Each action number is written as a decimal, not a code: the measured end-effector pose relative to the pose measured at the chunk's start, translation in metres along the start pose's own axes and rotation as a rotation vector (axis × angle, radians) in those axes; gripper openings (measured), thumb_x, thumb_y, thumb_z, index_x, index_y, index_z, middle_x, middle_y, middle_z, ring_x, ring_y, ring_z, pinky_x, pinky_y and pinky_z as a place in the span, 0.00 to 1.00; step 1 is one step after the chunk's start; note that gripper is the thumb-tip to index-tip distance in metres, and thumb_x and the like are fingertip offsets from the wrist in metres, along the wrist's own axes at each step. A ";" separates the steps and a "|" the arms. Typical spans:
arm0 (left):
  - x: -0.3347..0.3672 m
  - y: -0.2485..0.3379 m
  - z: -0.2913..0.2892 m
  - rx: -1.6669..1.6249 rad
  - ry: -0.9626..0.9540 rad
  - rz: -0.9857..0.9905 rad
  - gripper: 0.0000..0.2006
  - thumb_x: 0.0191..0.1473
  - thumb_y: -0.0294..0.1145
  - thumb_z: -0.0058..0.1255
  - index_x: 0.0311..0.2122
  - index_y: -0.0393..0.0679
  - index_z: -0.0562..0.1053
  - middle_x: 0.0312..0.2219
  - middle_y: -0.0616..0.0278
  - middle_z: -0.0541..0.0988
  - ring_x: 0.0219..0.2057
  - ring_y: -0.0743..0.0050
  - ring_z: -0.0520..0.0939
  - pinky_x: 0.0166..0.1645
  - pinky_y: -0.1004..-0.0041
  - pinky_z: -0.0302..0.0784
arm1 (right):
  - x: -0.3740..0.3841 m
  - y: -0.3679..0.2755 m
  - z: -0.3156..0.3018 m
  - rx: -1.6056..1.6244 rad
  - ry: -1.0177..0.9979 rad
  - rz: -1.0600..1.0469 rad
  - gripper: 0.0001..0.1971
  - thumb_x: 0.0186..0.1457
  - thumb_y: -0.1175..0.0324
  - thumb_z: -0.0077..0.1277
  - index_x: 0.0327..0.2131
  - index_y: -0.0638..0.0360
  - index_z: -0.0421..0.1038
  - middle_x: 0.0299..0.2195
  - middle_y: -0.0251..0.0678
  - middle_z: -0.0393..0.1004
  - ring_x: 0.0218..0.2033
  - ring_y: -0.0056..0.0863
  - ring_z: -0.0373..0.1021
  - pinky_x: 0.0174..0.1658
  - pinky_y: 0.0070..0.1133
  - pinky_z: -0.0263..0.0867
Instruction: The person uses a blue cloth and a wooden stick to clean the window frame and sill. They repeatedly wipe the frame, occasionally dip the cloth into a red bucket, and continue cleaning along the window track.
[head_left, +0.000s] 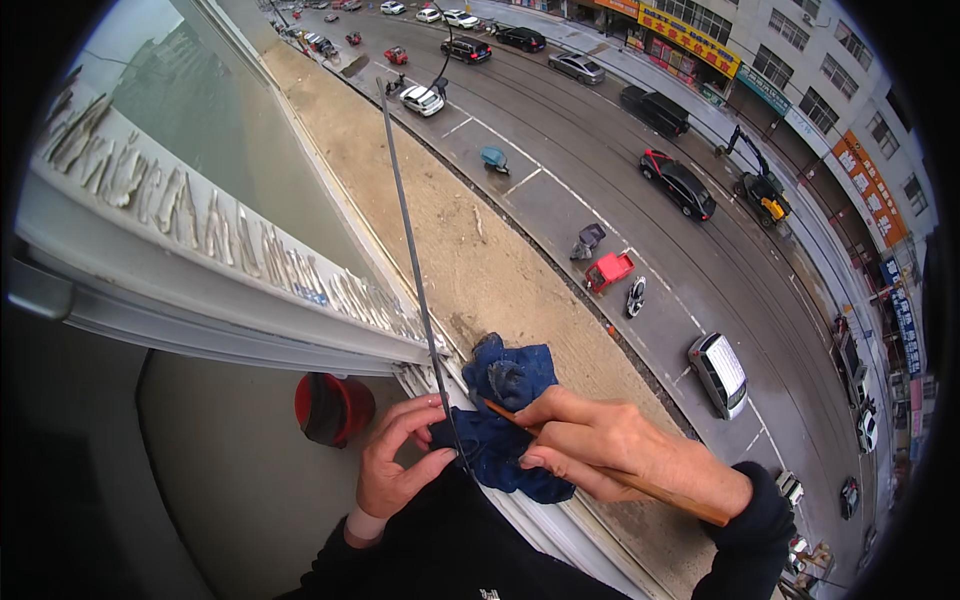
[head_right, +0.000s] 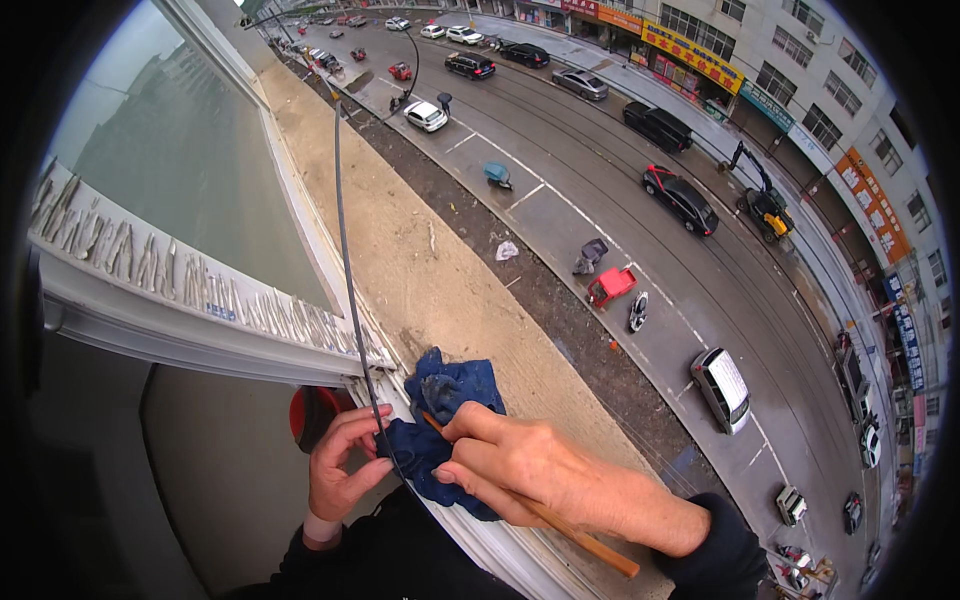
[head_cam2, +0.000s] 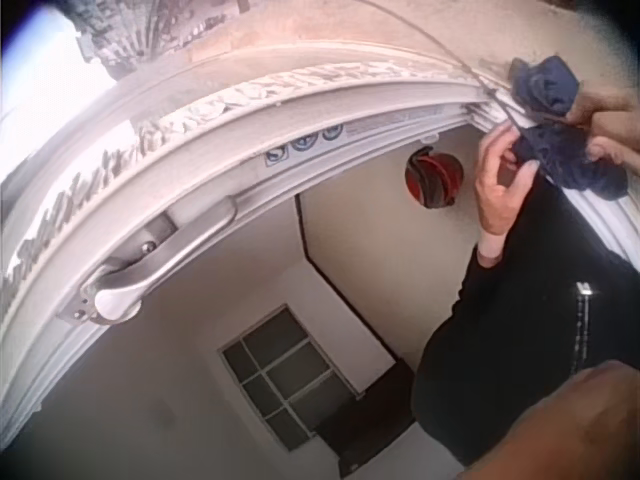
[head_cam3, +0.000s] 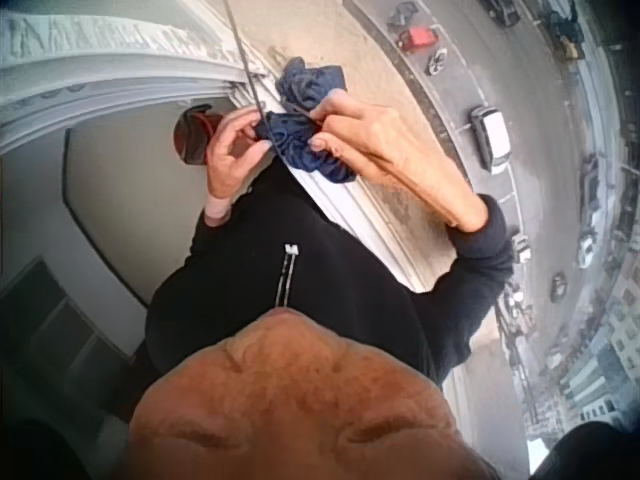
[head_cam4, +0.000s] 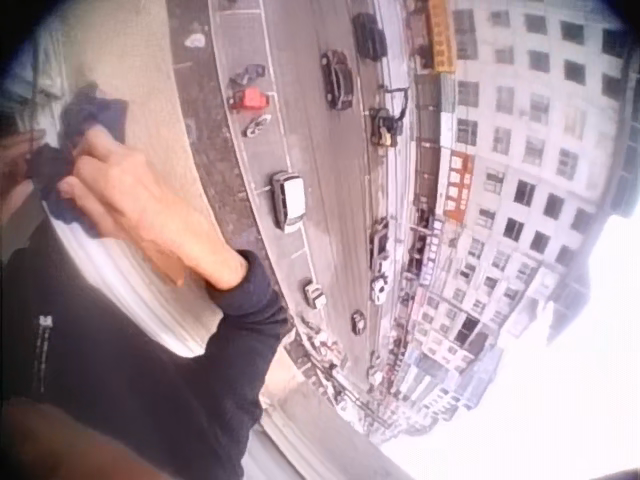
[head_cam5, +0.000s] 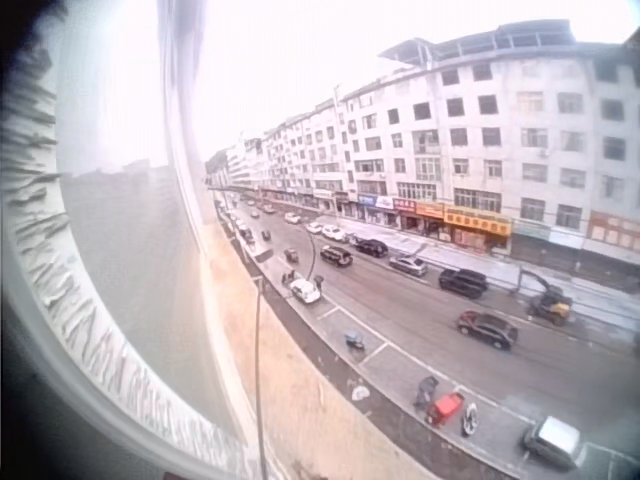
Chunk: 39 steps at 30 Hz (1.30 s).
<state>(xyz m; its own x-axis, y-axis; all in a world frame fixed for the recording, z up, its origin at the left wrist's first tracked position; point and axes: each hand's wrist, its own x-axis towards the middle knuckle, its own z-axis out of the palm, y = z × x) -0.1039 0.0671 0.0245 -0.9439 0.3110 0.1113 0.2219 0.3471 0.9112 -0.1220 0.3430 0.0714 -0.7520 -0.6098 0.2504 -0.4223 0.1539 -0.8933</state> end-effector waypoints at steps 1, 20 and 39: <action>0.001 -0.002 0.000 0.020 -0.001 0.001 0.20 0.43 0.20 0.62 0.45 0.38 0.74 0.50 0.54 0.74 0.34 0.76 0.75 0.38 0.78 0.73 | -0.004 -0.005 -0.003 0.006 -0.015 0.026 0.14 0.62 0.66 0.48 0.28 0.70 0.68 0.37 0.44 0.69 0.26 0.37 0.71 0.30 0.26 0.69; -0.019 -0.020 -0.014 -0.783 0.177 -0.175 0.09 0.52 0.19 0.49 0.40 0.37 0.72 0.39 0.51 0.77 0.42 0.68 0.77 0.52 0.69 0.71 | 0.004 -0.006 -0.011 -0.937 0.129 0.079 0.16 0.47 0.70 0.52 0.42 0.56 0.72 0.26 0.32 0.64 0.31 0.27 0.67 0.27 0.23 0.64; -0.028 -0.043 -0.033 -0.978 0.548 -0.308 0.11 0.54 0.26 0.50 0.44 0.42 0.68 0.33 0.61 0.76 0.39 0.67 0.78 0.47 0.65 0.74 | 0.055 0.046 0.034 -0.489 0.099 -0.111 0.15 0.55 0.64 0.54 0.46 0.52 0.68 0.37 0.29 0.75 0.30 0.29 0.71 0.33 0.23 0.70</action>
<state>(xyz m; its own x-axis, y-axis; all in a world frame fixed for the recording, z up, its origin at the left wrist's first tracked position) -0.0947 0.0140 -0.0048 -0.9575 -0.1746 -0.2297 -0.0938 -0.5645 0.8201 -0.1653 0.2906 0.0316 -0.7236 -0.5702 0.3890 -0.6720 0.4530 -0.5859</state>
